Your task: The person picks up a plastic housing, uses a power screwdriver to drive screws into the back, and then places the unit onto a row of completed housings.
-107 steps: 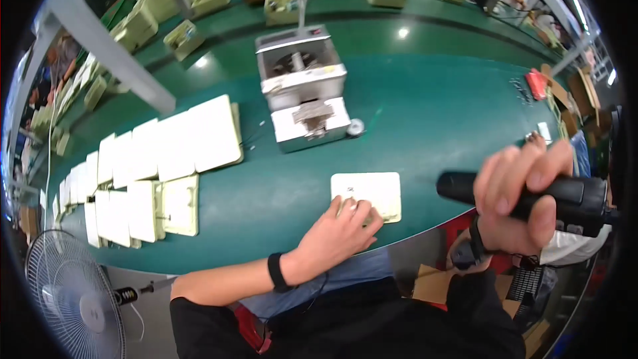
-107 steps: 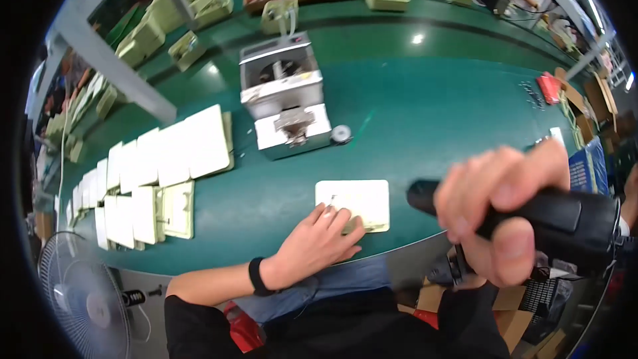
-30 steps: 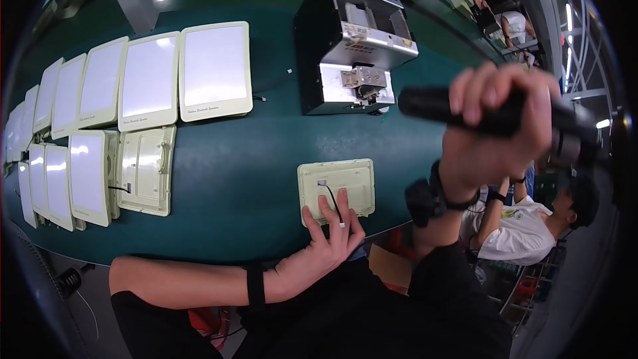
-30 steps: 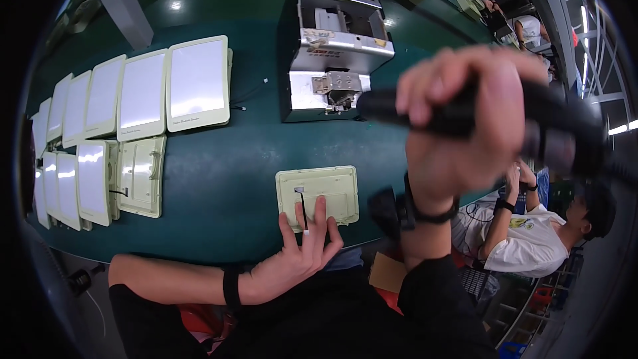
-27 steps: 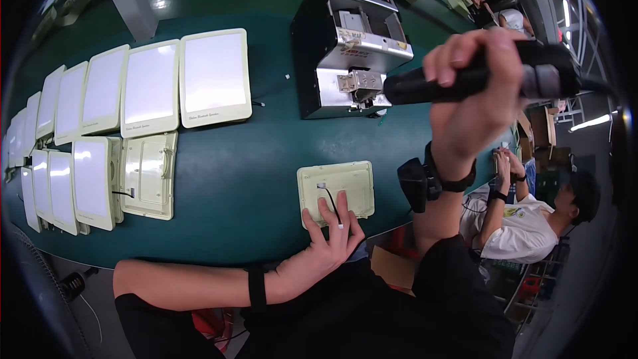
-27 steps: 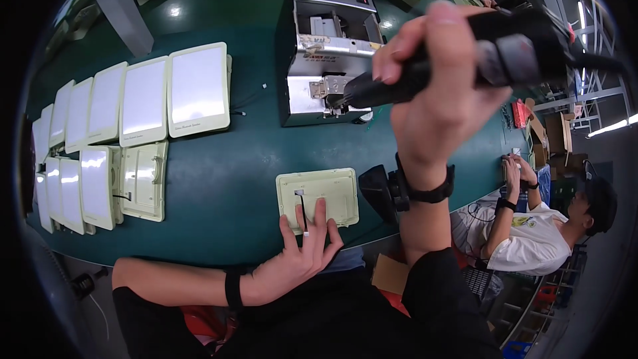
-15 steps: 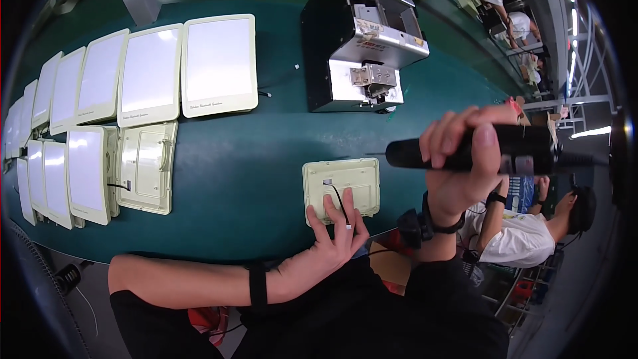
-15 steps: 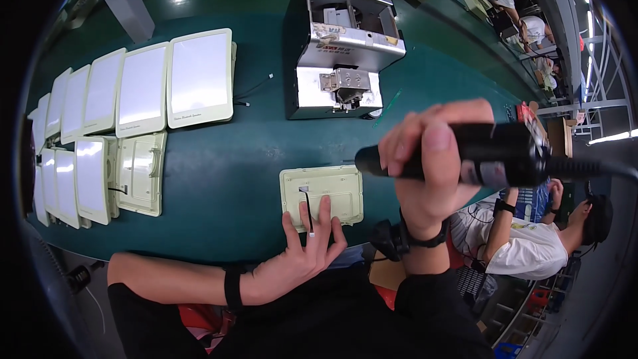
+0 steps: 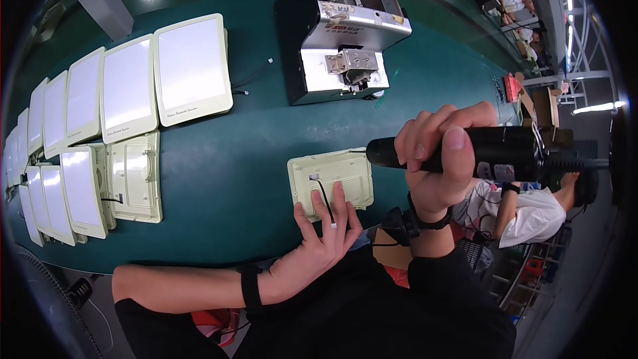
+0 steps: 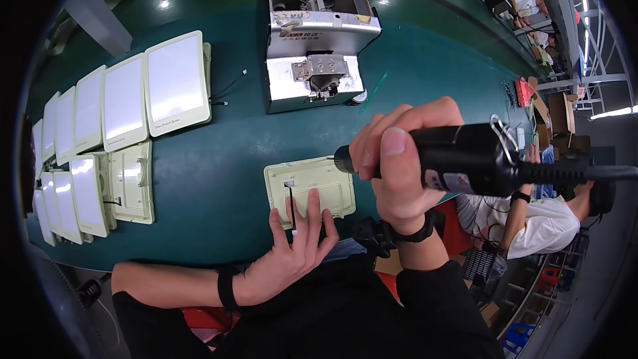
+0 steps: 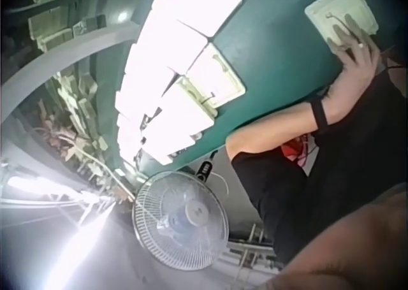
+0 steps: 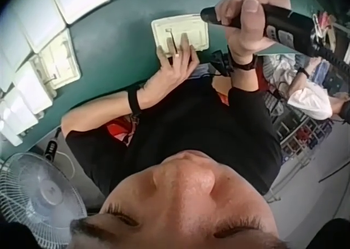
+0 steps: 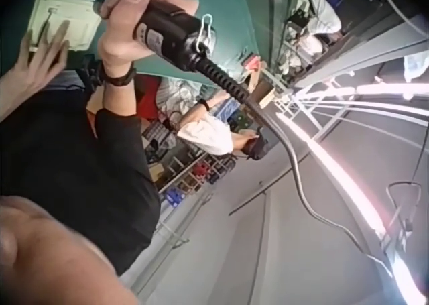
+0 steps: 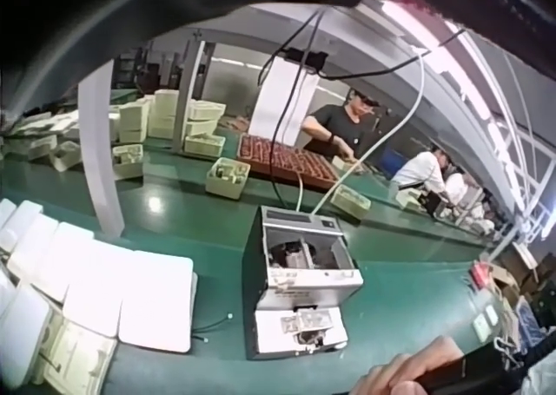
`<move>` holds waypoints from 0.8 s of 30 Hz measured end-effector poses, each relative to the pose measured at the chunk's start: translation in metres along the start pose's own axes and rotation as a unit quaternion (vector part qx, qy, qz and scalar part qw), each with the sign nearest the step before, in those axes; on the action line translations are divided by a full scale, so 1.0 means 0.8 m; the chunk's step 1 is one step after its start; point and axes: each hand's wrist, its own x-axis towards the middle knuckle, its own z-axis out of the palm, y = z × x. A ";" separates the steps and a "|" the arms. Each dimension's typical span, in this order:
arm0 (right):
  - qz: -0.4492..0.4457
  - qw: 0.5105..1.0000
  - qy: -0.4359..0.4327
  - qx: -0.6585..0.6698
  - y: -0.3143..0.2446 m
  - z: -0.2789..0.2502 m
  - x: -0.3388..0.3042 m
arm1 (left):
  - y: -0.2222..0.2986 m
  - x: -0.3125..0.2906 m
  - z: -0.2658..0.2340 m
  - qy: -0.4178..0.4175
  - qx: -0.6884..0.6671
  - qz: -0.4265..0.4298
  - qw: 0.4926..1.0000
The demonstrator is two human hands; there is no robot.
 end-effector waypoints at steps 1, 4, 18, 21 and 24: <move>-0.004 1.000 -0.006 -0.002 0.001 0.001 -0.002 | 0.001 -0.001 -0.001 -0.001 -0.011 -0.006 1.000; -0.012 1.000 -0.009 0.001 0.004 0.001 -0.007 | 0.006 -0.005 -0.002 -0.009 -0.017 0.001 1.000; -0.111 0.992 0.063 0.003 -0.026 0.044 0.109 | -0.021 -0.001 -0.010 -0.106 -0.054 -0.045 0.992; -0.079 0.993 0.071 0.051 -0.022 0.029 0.094 | -0.023 0.000 -0.008 -0.098 -0.043 -0.027 0.994; -0.050 0.997 0.039 0.038 -0.025 0.031 0.061 | -0.025 -0.005 -0.007 -0.105 -0.041 -0.030 0.993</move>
